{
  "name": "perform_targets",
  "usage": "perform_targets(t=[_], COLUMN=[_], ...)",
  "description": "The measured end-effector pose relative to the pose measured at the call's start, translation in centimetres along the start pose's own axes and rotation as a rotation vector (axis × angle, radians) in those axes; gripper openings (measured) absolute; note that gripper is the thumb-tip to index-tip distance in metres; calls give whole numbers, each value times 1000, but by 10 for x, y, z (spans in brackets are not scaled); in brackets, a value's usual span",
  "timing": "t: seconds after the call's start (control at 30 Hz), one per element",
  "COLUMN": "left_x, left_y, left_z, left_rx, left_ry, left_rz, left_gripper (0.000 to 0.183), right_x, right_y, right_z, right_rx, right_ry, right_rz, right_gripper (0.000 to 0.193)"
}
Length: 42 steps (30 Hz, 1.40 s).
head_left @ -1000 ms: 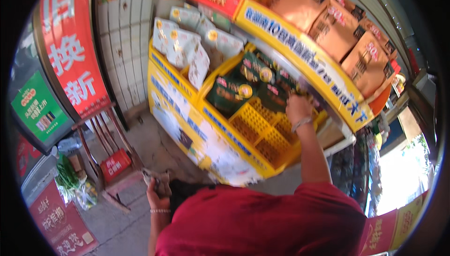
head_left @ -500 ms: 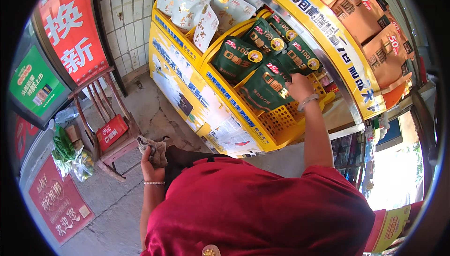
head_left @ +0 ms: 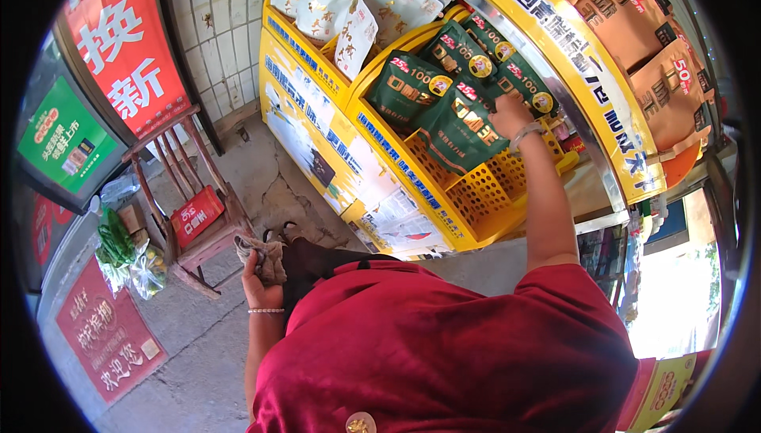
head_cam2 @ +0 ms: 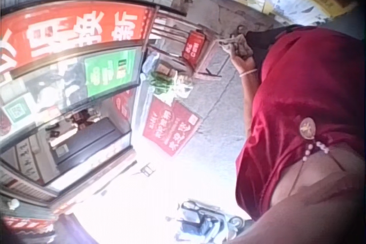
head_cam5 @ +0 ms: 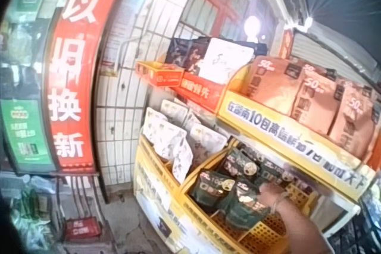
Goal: The person wipes the surfaces of green and red product packages with a cloth, then places them into a yellow display rack. The person handles each package individually, wiping all sides before restocking.
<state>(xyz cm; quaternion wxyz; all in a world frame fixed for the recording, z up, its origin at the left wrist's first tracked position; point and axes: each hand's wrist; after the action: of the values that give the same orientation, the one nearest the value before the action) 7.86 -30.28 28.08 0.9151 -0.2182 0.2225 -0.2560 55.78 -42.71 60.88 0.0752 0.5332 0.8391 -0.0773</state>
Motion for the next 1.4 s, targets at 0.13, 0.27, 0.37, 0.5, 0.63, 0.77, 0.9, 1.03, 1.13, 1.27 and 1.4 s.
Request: perform_targets(t=[0.13, 0.27, 0.37, 0.5, 0.63, 0.77, 0.9, 1.03, 1.13, 1.27, 1.4], left_x=[3, -1, -6, -5, 0, 2, -1, 1, 5, 9, 9], left_y=[-2, -5, -9, -8, -4, -3, -5, -9, -9, -6, -2], left_z=[2, 3, 1, -1, 1, 3, 1, -2, -2, -5, -12], left_rx=[9, -41, -43, -62, -56, -74, -63, -54, -83, -105, -116], left_ry=[-14, -4, -5, 6, 25, 28, 50, 64, 70, 72, 49], left_rz=[-2, 19, 16, -12, -26, 26, 14, -1, -7, -7, 18], left_gripper=[22, 20, 20, 20, 20, 20, 22, 25, 26, 25, 24], right_x=[21, 20, -9, -42, -48, -39, -39, -50, -56, -61, -69], right_y=[6, 35, 57, 65, 52, 41, 39, 50, 56, 57, 59], right_z=[24, 61, 84, 104, 100, 86, 85, 88, 94, 99, 82], right_rx=[-15, 69, 171, 256, 131, 14, 125, 163, 138, 138, -290], right_ry=[-26, 24, 143, 396, 521, 471, 546, 630, 669, 771, 1153], right_rz=[-85, -130, -89, -105, -228, -225, -251, -212, -210, -229, -154], right_gripper=[24, 26, 37, 31, 29, 37, 30, 32, 31, 27, 25])
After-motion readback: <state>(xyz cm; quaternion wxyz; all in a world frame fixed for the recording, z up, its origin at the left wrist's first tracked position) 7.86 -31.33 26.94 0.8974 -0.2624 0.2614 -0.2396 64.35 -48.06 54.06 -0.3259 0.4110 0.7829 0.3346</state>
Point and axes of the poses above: each hand's wrist, its own y-axis towards the middle knuckle, its own z-axis out of the palm, x = y × z, and after that the axes turned 11 degrees about z, right-handed
